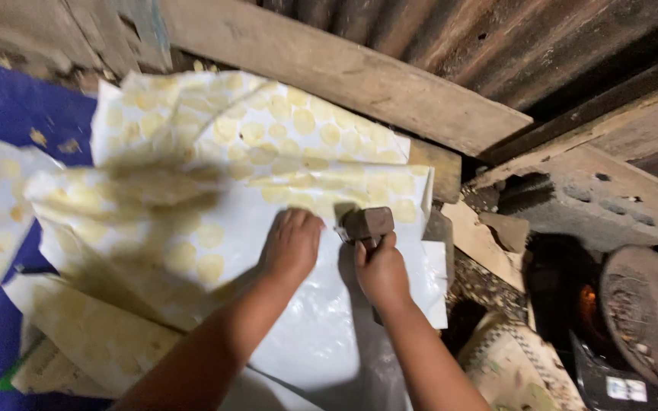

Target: Cracking nuts manually using a stone and a wooden mallet

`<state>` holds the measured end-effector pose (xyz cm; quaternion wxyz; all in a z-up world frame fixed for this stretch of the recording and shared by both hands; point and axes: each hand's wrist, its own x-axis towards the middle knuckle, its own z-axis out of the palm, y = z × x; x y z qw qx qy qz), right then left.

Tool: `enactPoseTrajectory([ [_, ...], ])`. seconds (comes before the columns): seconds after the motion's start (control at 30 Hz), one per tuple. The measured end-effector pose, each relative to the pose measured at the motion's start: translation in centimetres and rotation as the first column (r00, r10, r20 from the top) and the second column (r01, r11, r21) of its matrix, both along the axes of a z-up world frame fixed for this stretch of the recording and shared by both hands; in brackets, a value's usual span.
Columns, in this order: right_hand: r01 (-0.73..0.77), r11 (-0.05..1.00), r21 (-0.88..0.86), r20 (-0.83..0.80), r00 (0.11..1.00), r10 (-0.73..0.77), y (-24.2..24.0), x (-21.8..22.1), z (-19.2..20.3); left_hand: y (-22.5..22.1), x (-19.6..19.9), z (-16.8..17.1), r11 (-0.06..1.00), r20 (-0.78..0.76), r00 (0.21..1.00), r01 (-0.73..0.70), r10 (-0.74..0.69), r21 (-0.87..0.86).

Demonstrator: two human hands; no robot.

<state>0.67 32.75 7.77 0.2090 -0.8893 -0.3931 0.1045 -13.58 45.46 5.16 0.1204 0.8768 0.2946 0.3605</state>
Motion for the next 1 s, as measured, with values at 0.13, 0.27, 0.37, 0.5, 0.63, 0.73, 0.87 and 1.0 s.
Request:
enactPoseTrajectory([
  [0.13, -0.016, 0.994, -0.11, -0.142, 0.99, 0.0, 0.0, 0.7, 1.3, -2.3, -2.8, 1.6, 0.994, -0.104, 0.989, 0.107, -0.107, 0.0],
  [0.27, -0.07, 0.98, -0.187, -0.179, 0.983, 0.036, 1.4, 1.9, 8.3, -2.0, -2.2, -0.8, 0.991, -0.106, 0.994, 0.025, -0.01, 0.135],
  [0.37, -0.003, 0.997, -0.072, -0.137, 0.99, -0.007, 1.7, 1.5, 10.2, -0.9, -3.0, 0.7, 0.989, -0.073, 0.997, 0.029, -0.018, 0.146],
  [0.5, -0.009, 1.0, -0.005, -0.037, 0.999, 0.009, 1.5, 0.3, 2.6, -0.5, -2.9, 0.2, 0.998, 0.03, 0.999, 0.044, -0.046, 0.055],
  [0.63, -0.085, 0.982, -0.171, -0.12, 0.991, 0.064, 3.0, 3.1, 2.4, -0.4, -3.7, -0.9, 0.999, 0.037, 0.999, -0.025, 0.024, 0.044],
  [0.73, -0.099, 0.978, -0.182, -0.132, 0.988, 0.075, 3.2, 2.7, 5.9, -0.5, -3.8, -0.7, 1.0, 0.048, 0.999, -0.003, 0.002, 0.024],
  [0.87, -0.049, 0.987, -0.151, -0.136, 0.99, 0.028, 2.1, 0.2, 2.7, -0.3, -3.7, -0.3, 1.0, 0.071, 0.997, 0.003, -0.004, 0.013],
  [1.0, -0.085, 0.982, -0.166, -0.243, 0.969, 0.043, 2.4, 1.4, 7.2, 0.3, -2.2, -1.4, 0.999, 0.073, 0.997, -0.031, 0.032, -0.013],
])
